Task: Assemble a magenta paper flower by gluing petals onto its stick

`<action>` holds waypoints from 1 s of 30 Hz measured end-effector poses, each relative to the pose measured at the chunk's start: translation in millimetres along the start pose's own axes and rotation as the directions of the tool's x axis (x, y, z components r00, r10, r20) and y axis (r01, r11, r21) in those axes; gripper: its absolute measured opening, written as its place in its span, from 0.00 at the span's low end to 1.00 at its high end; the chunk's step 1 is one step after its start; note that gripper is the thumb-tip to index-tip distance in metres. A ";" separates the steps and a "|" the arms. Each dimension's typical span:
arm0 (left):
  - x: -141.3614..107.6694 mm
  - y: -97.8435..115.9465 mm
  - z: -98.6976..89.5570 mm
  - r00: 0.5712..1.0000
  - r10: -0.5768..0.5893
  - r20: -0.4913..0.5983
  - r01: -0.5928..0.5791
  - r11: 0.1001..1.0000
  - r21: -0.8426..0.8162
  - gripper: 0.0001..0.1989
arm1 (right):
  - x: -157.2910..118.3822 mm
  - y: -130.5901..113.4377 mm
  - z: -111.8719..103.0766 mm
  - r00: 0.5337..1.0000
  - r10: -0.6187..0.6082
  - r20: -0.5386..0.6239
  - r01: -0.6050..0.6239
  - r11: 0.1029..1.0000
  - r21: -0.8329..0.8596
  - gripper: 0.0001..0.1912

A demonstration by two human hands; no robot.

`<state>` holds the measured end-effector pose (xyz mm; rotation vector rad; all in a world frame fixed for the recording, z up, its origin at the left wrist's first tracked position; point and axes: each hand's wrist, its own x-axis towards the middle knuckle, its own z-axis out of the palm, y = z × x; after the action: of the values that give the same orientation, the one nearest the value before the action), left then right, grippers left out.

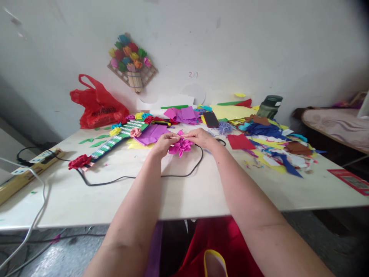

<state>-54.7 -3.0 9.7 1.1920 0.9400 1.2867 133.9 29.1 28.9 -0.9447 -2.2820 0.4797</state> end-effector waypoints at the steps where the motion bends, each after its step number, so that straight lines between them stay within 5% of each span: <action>1: 0.2 -0.1 0.4 1.000 -0.005 -0.005 0.005 1.000 -0.017 0.16 | 0.7 -0.8 0.2 1.000 -0.015 -0.012 0.015 0.999 -0.031 0.12; 15: 4.3 -3.0 -1.6 0.994 -0.079 -0.069 0.072 0.993 -0.091 0.21 | 3.3 -6.9 3.2 0.998 -0.015 -0.067 -0.001 0.975 -0.223 0.14; 30: 1.6 -2.1 -3.5 0.998 -0.029 -0.054 0.034 0.996 0.085 0.17 | 4.2 0.5 10.4 0.999 0.038 -0.021 -0.039 0.997 -0.064 0.13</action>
<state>-57.6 -0.9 7.2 1.2100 1.0578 1.2686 125.0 31.5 22.6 -1.0221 -2.2771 0.4132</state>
